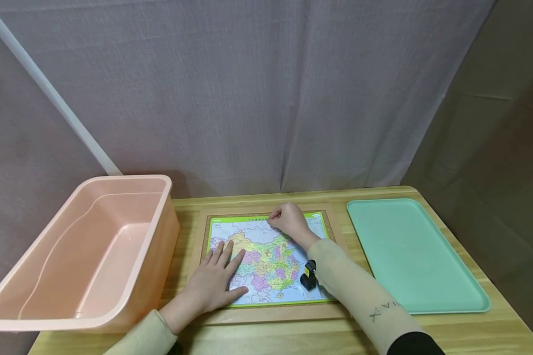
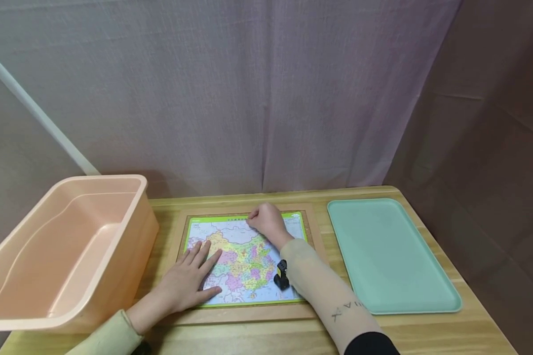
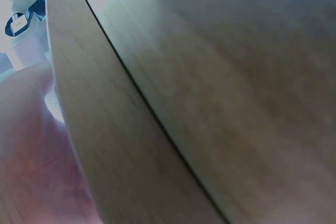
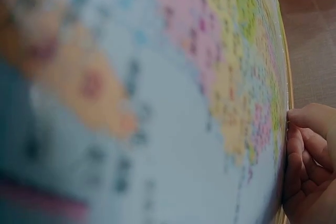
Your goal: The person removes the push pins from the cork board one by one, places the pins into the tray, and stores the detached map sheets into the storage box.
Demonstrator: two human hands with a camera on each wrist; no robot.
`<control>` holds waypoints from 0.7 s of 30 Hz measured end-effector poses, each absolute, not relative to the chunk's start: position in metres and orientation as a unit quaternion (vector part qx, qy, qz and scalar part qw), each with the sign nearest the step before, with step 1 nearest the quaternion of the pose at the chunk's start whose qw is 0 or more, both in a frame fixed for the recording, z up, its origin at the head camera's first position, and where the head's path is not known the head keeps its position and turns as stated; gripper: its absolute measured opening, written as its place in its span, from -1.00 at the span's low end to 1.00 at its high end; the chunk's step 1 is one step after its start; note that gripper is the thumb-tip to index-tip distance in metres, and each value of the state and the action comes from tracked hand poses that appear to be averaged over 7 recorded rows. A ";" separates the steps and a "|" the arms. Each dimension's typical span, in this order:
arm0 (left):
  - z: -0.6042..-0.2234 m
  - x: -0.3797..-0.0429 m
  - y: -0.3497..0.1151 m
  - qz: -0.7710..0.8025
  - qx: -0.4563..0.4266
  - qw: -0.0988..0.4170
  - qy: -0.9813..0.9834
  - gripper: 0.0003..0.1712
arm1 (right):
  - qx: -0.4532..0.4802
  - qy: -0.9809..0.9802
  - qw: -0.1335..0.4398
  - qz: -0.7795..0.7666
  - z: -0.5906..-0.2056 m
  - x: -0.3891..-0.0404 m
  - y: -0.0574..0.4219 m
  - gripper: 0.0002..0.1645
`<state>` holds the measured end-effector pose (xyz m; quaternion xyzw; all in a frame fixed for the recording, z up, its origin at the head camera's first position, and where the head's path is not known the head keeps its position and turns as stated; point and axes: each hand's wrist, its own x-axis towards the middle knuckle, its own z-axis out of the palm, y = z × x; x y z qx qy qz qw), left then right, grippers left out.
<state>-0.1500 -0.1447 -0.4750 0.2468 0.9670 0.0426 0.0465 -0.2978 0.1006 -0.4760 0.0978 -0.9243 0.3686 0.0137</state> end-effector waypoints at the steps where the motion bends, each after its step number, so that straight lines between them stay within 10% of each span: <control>1: -0.475 -0.150 -0.145 0.044 0.247 0.047 0.967 0.04 | 0.098 -0.924 0.012 0.369 -0.476 -0.298 0.100 -0.92; 21: -0.473 -0.149 -0.149 0.043 0.242 0.054 0.968 0.04 | 0.096 -0.937 -0.002 0.336 -0.470 -0.300 0.093 -0.91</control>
